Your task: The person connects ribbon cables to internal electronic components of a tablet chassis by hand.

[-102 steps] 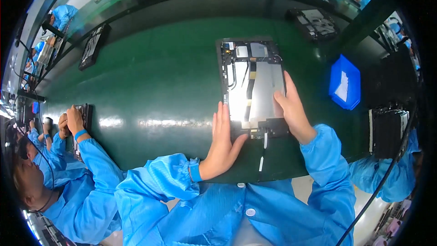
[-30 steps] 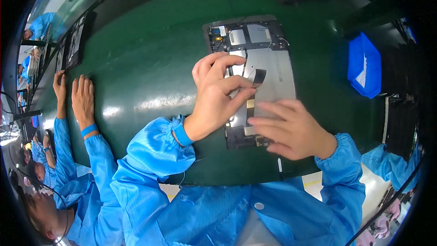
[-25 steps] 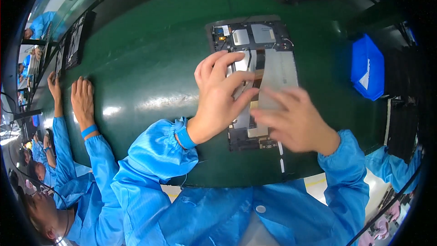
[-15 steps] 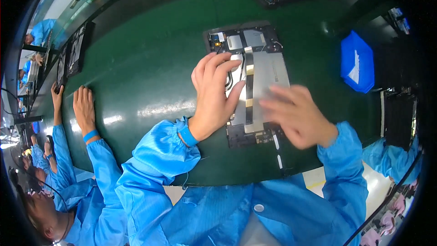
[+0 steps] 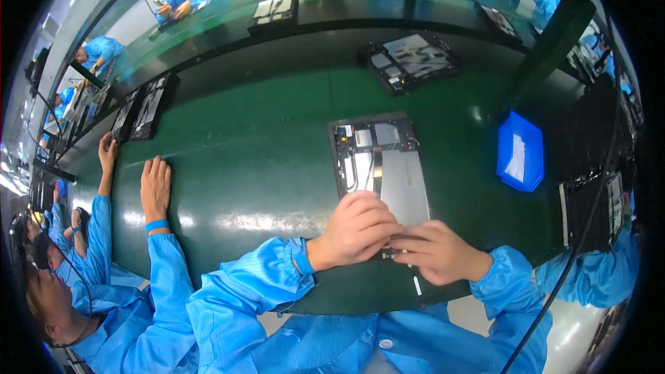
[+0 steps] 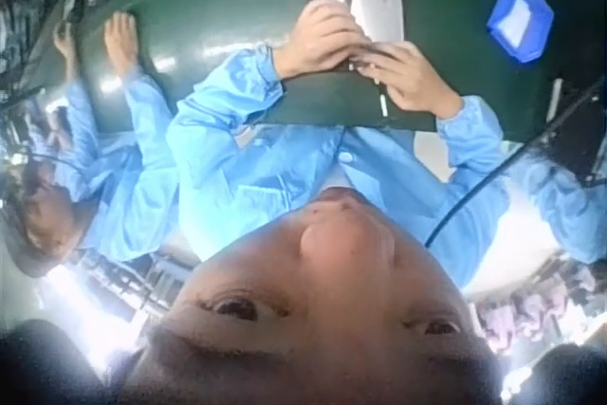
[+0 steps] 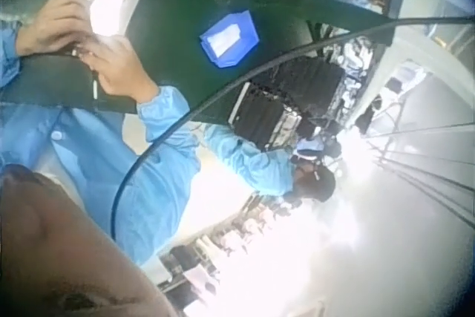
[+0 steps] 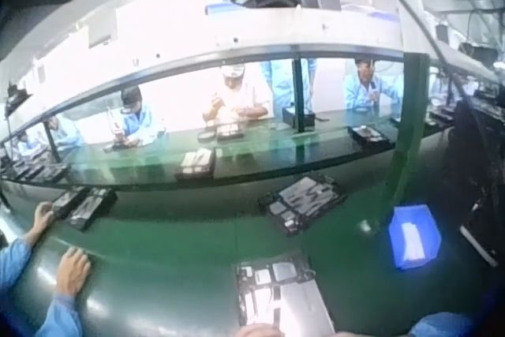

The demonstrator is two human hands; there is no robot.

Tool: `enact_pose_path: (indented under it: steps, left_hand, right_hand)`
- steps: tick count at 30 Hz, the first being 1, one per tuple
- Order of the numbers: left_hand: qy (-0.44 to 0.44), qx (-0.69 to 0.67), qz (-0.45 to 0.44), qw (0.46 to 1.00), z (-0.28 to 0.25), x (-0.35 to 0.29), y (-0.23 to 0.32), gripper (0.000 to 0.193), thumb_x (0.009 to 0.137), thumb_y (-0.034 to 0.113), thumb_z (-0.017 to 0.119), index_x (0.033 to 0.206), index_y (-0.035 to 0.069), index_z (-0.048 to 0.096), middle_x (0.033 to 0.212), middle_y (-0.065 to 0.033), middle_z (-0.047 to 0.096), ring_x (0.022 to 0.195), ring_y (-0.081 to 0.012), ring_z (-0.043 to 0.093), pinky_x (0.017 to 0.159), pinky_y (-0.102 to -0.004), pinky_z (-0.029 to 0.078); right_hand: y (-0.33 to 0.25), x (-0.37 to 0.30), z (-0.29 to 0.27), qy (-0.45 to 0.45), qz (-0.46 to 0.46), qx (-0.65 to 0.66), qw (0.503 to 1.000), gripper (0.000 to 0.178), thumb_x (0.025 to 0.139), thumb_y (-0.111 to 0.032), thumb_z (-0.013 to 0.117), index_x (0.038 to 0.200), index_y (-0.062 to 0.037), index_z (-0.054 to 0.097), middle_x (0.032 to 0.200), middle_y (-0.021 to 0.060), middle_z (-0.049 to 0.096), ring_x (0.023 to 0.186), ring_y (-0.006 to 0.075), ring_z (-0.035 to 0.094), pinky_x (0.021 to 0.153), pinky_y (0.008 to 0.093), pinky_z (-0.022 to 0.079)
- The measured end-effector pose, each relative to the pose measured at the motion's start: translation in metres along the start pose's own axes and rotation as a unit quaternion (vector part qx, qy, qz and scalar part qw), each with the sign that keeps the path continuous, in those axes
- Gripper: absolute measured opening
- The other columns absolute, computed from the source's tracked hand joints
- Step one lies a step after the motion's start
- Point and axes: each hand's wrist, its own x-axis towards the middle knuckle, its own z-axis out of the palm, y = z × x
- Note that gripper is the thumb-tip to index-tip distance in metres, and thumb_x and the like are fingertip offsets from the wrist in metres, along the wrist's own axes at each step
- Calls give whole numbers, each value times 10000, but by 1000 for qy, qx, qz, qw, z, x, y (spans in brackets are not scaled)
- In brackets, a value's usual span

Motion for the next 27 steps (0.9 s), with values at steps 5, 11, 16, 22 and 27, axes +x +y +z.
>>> enact_pose_path:
  steps: [5, 11, 16, 22, 27]
  left_hand:
    - [2, -27, 23, 999, 4, 3, 2, 309, 665, 71, 739, 972, 96, 713, 948, -21, 643, 925, -225, 599, 888, -409, 467]
    - [24, -45, 54, 997, 5, 10, 11, 296, 691, 121, 763, 976, 79, 696, 968, -44, 638, 879, -219, 620, 893, -412, 476]
    - [39, 72, 112, 990, 8, 7, 9, 269, 723, 121, 703, 991, 100, 708, 955, -27, 641, 881, -178, 623, 920, -397, 476]
    - [4, 159, 189, 969, 4, 6, 10, 274, 722, 120, 646, 985, 70, 706, 930, -26, 621, 870, -151, 610, 943, -314, 472]
    - [-75, 196, 253, 944, -2, 3, 17, 280, 732, 114, 645, 1000, 82, 720, 879, 12, 611, 817, -118, 595, 857, -273, 493]
  right_hand:
    - [11, -1, 16, 74, -26, 8, 997, 298, 740, -55, 704, 1036, -80, 690, 1097, 58, 673, 1045, 251, 619, 843, 368, 469]
    - [20, 12, 24, 165, 87, 100, 977, 210, 750, -34, 706, 960, -42, 700, 863, 94, 671, 806, 266, 628, 729, 378, 488]
    - [12, 19, 23, 222, 176, 174, 943, 197, 753, 10, 683, 945, -31, 690, 870, 95, 678, 790, 260, 628, 722, 363, 488]
    - [22, 9, 21, 193, 142, 248, 939, 141, 787, -20, 683, 925, -46, 694, 878, 81, 689, 810, 238, 646, 765, 349, 479]
    - [18, 11, 22, 185, 156, 209, 948, 66, 789, -52, 700, 855, -50, 702, 846, 71, 690, 796, 233, 642, 764, 349, 474]
